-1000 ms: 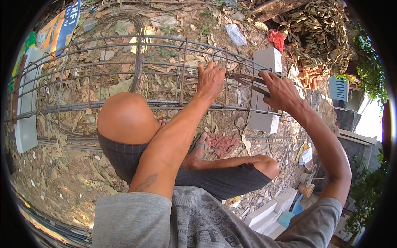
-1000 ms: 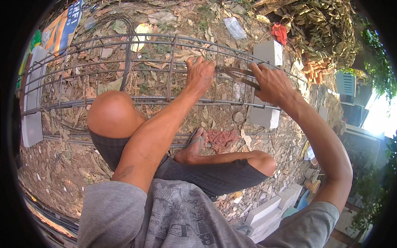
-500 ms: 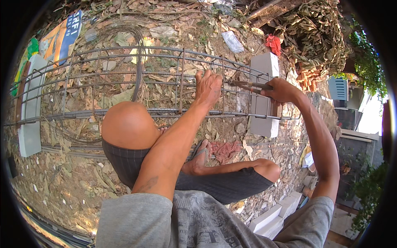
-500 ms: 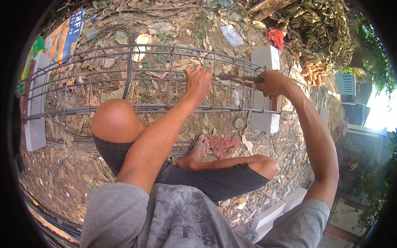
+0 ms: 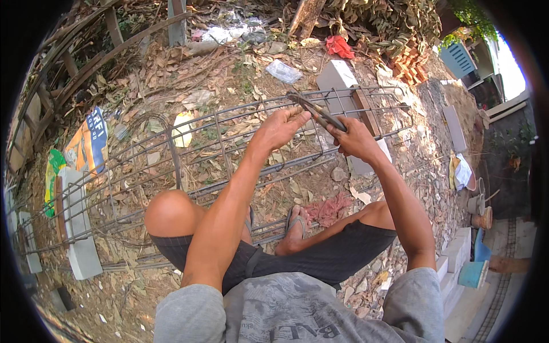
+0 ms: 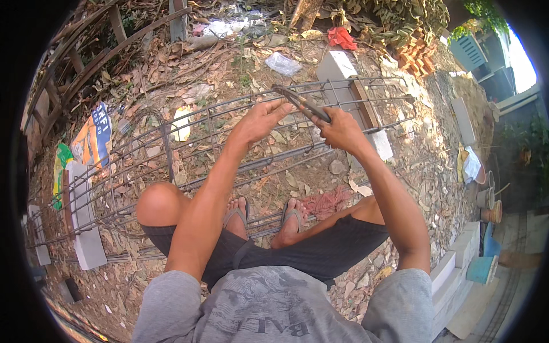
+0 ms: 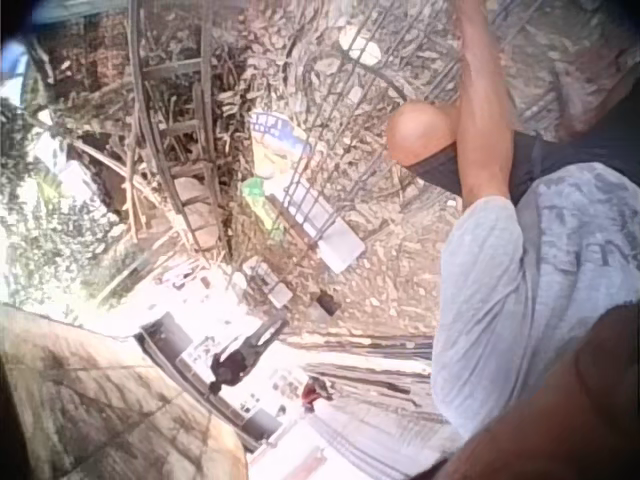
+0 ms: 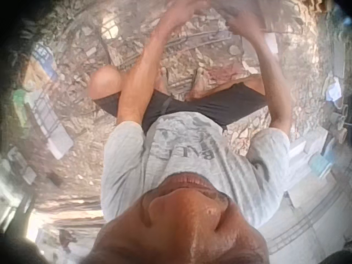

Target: The person assembles a rebar frame by cutting thin wire with pliers, wrapping the wire around the metal rods at their intersections, and twisting it tight by hand and with the pliers.

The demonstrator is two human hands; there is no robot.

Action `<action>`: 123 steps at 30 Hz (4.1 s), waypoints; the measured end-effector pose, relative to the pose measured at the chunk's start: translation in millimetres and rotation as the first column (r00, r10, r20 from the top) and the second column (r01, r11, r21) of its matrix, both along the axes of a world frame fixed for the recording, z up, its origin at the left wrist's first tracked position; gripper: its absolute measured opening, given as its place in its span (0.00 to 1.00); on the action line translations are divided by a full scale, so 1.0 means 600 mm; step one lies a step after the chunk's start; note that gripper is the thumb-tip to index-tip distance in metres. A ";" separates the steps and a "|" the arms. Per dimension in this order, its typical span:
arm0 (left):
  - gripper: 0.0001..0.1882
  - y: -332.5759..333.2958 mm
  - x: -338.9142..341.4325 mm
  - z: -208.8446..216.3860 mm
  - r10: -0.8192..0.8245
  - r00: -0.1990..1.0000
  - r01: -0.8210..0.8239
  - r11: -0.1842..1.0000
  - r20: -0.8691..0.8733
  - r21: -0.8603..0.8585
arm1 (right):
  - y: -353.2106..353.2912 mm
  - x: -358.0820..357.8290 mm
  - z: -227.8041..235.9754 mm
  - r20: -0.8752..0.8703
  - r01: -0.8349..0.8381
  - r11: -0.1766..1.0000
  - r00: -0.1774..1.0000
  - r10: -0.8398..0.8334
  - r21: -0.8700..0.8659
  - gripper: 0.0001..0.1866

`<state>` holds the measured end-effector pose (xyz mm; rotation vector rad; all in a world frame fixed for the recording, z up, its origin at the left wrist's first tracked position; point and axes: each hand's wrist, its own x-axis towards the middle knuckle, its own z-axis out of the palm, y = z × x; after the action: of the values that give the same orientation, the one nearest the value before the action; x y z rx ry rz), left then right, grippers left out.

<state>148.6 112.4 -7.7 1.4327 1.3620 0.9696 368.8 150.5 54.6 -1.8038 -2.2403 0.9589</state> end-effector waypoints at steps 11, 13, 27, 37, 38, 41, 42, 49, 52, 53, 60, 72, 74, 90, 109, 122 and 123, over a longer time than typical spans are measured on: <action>0.16 -0.064 -0.007 0.027 0.176 0.892 -0.079 0.967 0.417 -0.242 | -0.198 0.023 -0.195 -0.293 -0.062 0.982 0.949 0.114 0.181 0.24; 0.16 -0.084 -0.001 0.035 0.220 0.880 -0.115 0.959 0.421 -0.260 | -0.223 0.033 -0.242 -0.416 -0.224 0.971 0.878 0.239 0.084 0.25; 0.18 -0.341 -0.279 0.274 0.634 0.721 -0.693 0.647 0.279 0.319 | -0.183 0.088 -0.054 -0.797 -0.127 0.990 0.591 0.120 0.054 0.24; 0.24 -0.350 -0.272 -0.087 0.568 0.721 -0.620 0.784 -0.397 -0.005 | -0.122 -0.003 -0.140 -0.801 0.310 0.941 0.594 -0.080 0.136 0.18; 0.24 -0.356 -0.283 -0.133 0.587 0.706 -0.638 0.770 -0.396 0.002 | -0.114 -0.007 -0.160 -0.803 0.289 0.947 0.592 -0.062 0.140 0.18; 0.23 -0.357 -0.301 -0.218 0.597 0.429 -0.518 0.777 -0.677 0.357 | -0.102 -0.015 -0.227 -0.502 0.173 0.944 0.865 -0.009 0.280 0.18; 0.21 -0.350 -0.294 -0.206 0.595 0.527 -0.587 0.772 -0.607 0.246 | -0.104 -0.014 -0.244 -0.334 0.117 0.902 0.942 0.031 0.416 0.18; 0.18 -0.348 -0.297 -0.123 0.663 0.655 -0.731 0.677 -0.362 -0.086 | -0.122 -0.021 -0.265 -0.151 0.105 0.865 0.988 -0.034 0.490 0.22; 0.18 -0.361 -0.314 -0.097 0.668 0.704 -0.697 0.715 -0.241 -0.051 | -0.141 -0.054 -0.210 -0.152 0.152 0.775 0.986 -0.073 0.613 0.22; 0.17 -0.360 -0.295 -0.056 0.655 0.702 -0.701 0.705 -0.280 -0.108 | -0.153 -0.066 -0.185 -0.132 0.166 0.649 0.986 -0.101 0.742 0.22; 0.18 -0.405 -0.289 -0.008 0.717 0.697 -0.714 0.690 -0.028 -0.121 | -0.161 -0.313 -0.126 -0.765 -0.345 0.937 0.618 0.181 -0.057 0.29; 0.18 -0.472 -0.291 -0.007 0.695 0.712 -0.693 0.718 0.100 -0.057 | -0.210 -0.497 -0.156 -0.826 -0.723 0.569 0.549 0.127 -0.392 0.18; 0.19 -0.470 -0.296 -0.014 0.733 0.678 -0.727 0.680 0.061 -0.090 | -0.203 -0.485 -0.150 -0.799 -0.652 0.685 0.576 0.171 -0.324 0.17; 0.19 -0.616 -0.383 0.170 0.897 0.389 -0.918 0.357 0.210 0.174 | 0.292 0.197 -0.019 0.041 -0.174 0.519 0.965 0.258 0.837 0.29; 0.15 -0.589 -0.607 0.382 0.922 0.301 -0.945 0.254 0.244 0.206 | 0.129 0.503 -0.135 -0.416 0.377 0.846 0.885 -0.208 0.378 0.39; 0.25 -0.635 -0.750 0.454 0.807 -0.225 -0.644 0.297 -0.546 0.705 | 0.139 0.520 -0.135 -0.812 0.646 0.763 0.455 -0.367 0.017 0.26; 0.26 -0.627 -0.782 0.391 0.779 -0.233 -0.638 0.330 -0.582 0.696 | 0.121 0.497 -0.116 -0.828 0.665 0.746 0.429 -0.361 0.019 0.26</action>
<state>-320.6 -263.6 226.6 1.0819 3.4364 0.8839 667.1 223.1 -15.0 -1.3463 -1.0739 0.8776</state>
